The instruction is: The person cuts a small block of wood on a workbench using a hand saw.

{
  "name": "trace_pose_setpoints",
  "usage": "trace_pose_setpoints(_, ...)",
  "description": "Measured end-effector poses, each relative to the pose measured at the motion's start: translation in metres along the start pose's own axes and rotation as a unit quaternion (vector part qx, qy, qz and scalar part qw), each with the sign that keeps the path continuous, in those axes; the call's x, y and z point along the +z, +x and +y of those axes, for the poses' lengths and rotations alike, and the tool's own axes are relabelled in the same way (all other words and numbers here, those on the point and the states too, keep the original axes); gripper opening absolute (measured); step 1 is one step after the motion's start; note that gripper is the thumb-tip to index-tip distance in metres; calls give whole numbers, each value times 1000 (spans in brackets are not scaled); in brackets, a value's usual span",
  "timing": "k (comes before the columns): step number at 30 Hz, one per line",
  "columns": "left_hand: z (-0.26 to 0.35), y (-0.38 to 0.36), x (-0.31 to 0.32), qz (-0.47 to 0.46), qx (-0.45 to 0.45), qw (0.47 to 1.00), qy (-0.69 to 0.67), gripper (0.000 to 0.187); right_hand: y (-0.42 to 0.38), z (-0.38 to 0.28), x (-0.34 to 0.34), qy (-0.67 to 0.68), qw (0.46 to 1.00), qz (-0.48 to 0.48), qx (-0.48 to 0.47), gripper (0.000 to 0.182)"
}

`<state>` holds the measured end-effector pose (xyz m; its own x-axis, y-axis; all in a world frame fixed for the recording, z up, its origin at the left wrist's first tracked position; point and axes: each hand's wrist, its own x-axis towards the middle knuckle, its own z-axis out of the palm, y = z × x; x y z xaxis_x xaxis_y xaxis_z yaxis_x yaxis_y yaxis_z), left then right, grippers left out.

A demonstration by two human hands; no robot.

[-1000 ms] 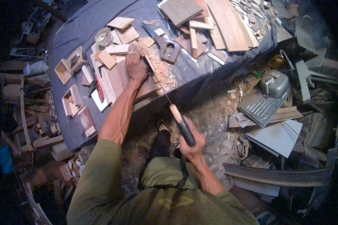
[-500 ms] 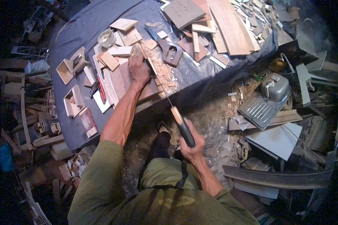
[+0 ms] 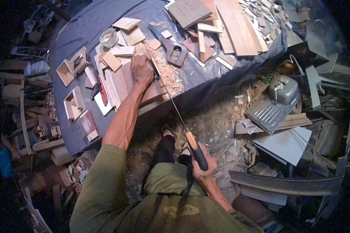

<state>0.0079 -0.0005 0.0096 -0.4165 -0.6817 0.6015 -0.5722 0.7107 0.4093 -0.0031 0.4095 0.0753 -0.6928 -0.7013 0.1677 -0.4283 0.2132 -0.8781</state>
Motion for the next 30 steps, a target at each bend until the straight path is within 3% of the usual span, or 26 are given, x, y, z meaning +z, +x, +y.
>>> trace_pose_setpoints(5, -6, 0, 2, -2, 16, 1000, 8, 15, 64, -23, 30, 55, 998, 6, -28, 54)
trace_pose_setpoints(7, -5, -3, 2, -7, 17, 1000, 14, 14, 70, -18, 35, 83, 994, -29, 60, 54)
trace_pose_setpoints(9, -1, -6, 2, -5, -1, 1000, 12, 13, 38, -5, 20, 47, 999, -19, 15, 51)
trace_pose_setpoints(11, -1, -2, 1, -5, -8, 1000, 17, 12, -3, 3, -3, 23, 999, -12, 29, 53)
trace_pose_setpoints(14, 0, -2, 1, -14, -4, 1000, 21, 12, 6, -6, -1, 17, 1000, 10, -5, 52)
trace_pose_setpoints(17, -3, -4, 2, -11, -3, 1000, 19, 13, 61, -14, 28, 42, 998, -35, 32, 54)
trace_pose_setpoints(20, -3, -3, 4, -9, 4, 1000, 18, 13, 44, -10, 22, 66, 995, -38, 66, 52)
trace_pose_setpoints(21, -2, -3, 6, -2, -1, 1000, 18, 14, 26, -7, 14, 42, 999, -25, 12, 51)
trace_pose_setpoints(24, -5, 0, 0, 1, 1, 1000, 15, 15, -5, 0, -4, 64, 998, -10, 3, 52)
trace_pose_setpoints(30, -8, -3, 6, 9, 22, 1000, 6, 17, 66, -12, 37, 84, 996, -16, 23, 55)
